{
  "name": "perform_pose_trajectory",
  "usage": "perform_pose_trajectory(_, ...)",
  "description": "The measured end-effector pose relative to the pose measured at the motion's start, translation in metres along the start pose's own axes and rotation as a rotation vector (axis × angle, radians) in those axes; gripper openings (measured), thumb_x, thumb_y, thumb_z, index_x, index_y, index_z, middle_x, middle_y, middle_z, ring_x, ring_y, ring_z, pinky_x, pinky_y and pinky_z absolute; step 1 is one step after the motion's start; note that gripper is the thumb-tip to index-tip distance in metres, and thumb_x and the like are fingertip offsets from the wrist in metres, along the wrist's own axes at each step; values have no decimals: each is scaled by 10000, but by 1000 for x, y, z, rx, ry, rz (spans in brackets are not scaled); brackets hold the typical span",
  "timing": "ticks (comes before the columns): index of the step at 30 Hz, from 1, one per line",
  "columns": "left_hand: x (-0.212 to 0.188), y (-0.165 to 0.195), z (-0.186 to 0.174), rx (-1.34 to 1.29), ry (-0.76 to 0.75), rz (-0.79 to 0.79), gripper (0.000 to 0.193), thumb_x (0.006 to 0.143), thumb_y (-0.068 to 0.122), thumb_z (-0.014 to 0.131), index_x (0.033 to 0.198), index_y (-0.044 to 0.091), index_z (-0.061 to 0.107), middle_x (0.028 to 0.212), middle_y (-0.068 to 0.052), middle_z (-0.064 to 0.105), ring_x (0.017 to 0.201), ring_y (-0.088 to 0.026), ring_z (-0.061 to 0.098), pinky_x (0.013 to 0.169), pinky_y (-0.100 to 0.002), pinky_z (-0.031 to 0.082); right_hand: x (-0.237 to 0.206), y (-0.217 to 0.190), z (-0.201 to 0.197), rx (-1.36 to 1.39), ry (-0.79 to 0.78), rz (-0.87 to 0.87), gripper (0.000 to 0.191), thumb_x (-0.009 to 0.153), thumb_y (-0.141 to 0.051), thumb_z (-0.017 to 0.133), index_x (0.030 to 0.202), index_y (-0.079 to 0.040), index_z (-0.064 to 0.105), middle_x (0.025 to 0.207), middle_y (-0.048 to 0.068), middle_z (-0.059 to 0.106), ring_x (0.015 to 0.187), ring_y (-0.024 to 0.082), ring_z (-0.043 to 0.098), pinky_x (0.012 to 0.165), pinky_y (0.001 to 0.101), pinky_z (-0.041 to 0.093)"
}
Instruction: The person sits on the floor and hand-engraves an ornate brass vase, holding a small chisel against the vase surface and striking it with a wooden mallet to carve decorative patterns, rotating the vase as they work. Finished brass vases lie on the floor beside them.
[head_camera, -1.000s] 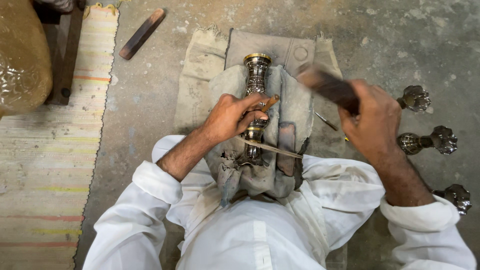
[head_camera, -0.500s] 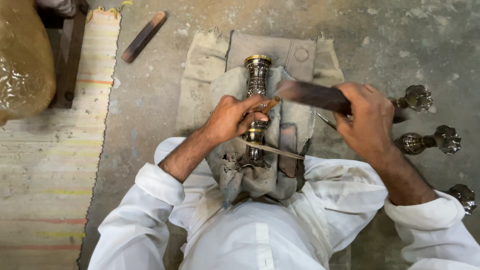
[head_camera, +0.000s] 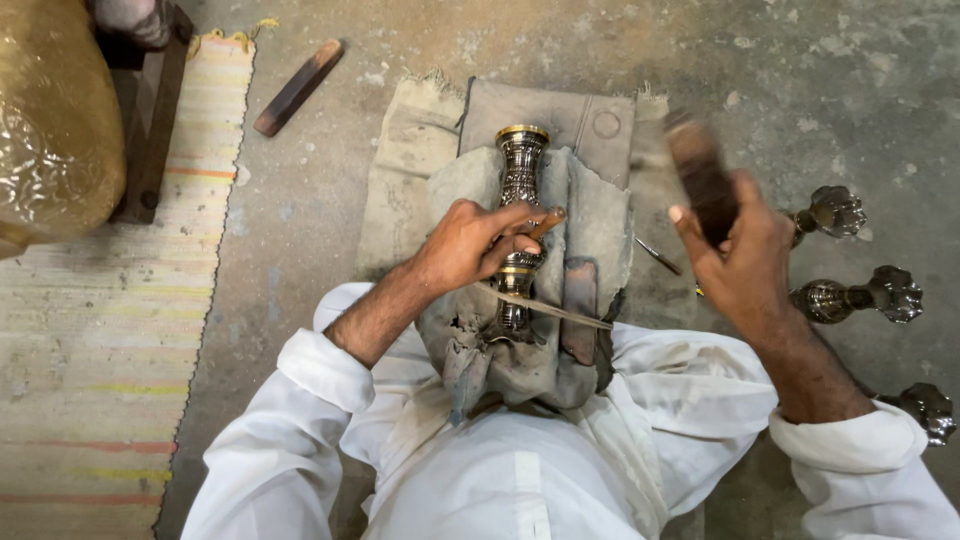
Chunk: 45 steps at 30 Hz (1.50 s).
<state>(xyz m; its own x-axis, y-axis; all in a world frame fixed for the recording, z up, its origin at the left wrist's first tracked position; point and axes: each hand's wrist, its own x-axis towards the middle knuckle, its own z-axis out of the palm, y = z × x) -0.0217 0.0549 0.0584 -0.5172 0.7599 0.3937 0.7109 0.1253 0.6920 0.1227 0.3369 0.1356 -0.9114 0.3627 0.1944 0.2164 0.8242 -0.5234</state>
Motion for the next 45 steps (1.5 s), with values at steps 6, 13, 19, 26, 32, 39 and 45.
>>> perform_pose_trajectory(6, 1, -2, 0, -23, -9, 44, 396, 893, 33, 730, 1273, 99, 640, 870, -123, 762, 656, -295, 743, 578, -377, 563, -1, 5, 1, -1, -1, -118, 268, 937, -189, 767, 1103, -53, 607, 868, 78, 627, 728, 250, 627, 672, 394, 505)
perform_pose_trajectory(13, 1, 0, -3, -61, -11, 53, 406, 884, 27, 743, 1269, 102, 639, 883, -102, 781, 676, -296, 746, 582, -377, 557, -4, 1, -2, -202, 49, -302, 298, 853, -62, 803, 1108, -50, 649, 926, 112, 665, 812, 282, 651, 720, 427, 506)
perform_pose_trajectory(19, 2, 0, -5, -78, -18, 55, 374, 910, 66, 758, 1261, 115, 639, 890, -109, 778, 710, -292, 756, 596, -375, 557, -7, 2, -5, -242, 61, -391, 335, 827, -25, 781, 1133, -63, 651, 975, 121, 688, 872, 309, 673, 783, 438, 516)
perform_pose_trajectory(26, 3, 4, -5, -97, -7, -112, 407, 920, 167, 799, 1296, 117, 653, 782, -135, 743, 628, -297, 720, 583, -389, 517, -3, 4, -8, -191, 84, -258, 314, 905, -85, 821, 1159, -52, 639, 968, 140, 689, 833, 297, 669, 763, 428, 513)
perform_pose_trajectory(32, 3, 1, -3, -137, 41, -52, 411, 931, 176, 792, 1307, 109, 641, 843, -118, 766, 692, -257, 752, 625, -358, 545, 4, -4, -11, -294, 91, -424, 439, 802, -23, 797, 1220, -42, 662, 1037, 160, 704, 946, 327, 681, 844, 446, 518)
perform_pose_trajectory(39, -10, -7, 0, -191, 103, -197, 439, 907, 112, 840, 1314, 88, 676, 595, -59, 606, 552, -138, 525, 542, -310, 436, 9, -18, -14, -622, -124, -442, 364, 715, -35, 799, 1059, -113, 708, 830, 93, 700, 845, 307, 697, 744, 445, 530)
perform_pose_trajectory(45, -27, -12, 8, -170, 161, -116, 400, 917, 59, 836, 1289, 83, 692, 608, -39, 553, 580, -97, 541, 576, -287, 466, 10, -19, -7, -107, -107, -293, 274, 898, -169, 818, 1096, -50, 671, 873, 125, 701, 705, 251, 681, 640, 437, 518)
